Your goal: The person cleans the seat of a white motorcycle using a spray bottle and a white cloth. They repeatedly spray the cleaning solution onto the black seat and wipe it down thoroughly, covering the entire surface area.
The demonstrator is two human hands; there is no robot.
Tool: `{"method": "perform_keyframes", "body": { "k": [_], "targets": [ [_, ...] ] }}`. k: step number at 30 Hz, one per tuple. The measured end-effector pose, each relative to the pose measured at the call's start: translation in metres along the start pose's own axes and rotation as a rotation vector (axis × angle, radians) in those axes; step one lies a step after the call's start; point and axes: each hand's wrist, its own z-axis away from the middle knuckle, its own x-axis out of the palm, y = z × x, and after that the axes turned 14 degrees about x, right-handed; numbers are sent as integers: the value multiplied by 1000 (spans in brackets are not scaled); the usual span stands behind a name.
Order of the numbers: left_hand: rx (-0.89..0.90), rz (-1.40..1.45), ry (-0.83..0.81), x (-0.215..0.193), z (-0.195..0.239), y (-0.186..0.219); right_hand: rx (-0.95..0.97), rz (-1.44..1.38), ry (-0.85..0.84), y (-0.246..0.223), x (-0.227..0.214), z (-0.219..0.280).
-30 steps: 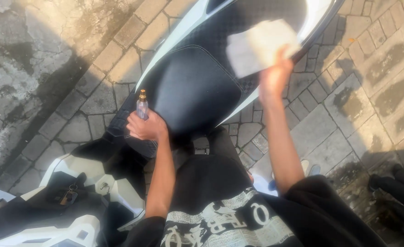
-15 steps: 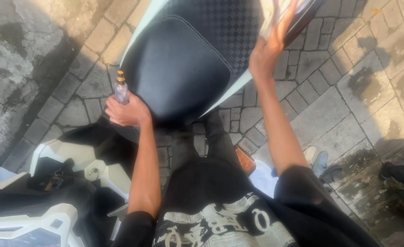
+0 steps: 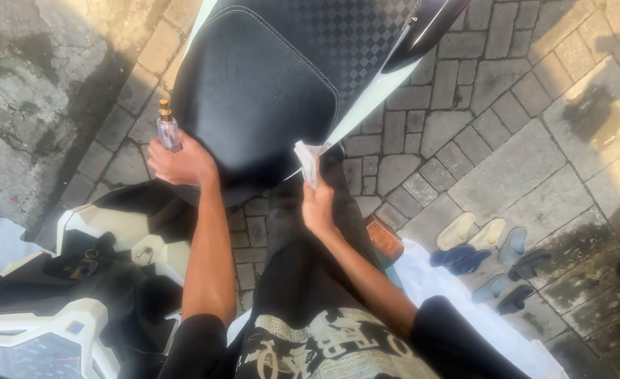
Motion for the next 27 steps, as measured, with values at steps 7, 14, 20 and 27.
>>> {"method": "perform_keyframes", "body": {
  "k": [7, 14, 20, 27],
  "targets": [
    [22, -66, 40, -3, -1, 5, 159, -578, 461, -183, -58, -43],
    [24, -65, 10, -4, -1, 1, -825, 239, 422, -216, -47, -144],
    [37, -108, 44, -4, -1, -1, -752, 50, 485, -139, 4, -67],
    [23, -94, 66, -8, -10, 9, 92, 17, 366, -62, 60, 45]
  ]
}}
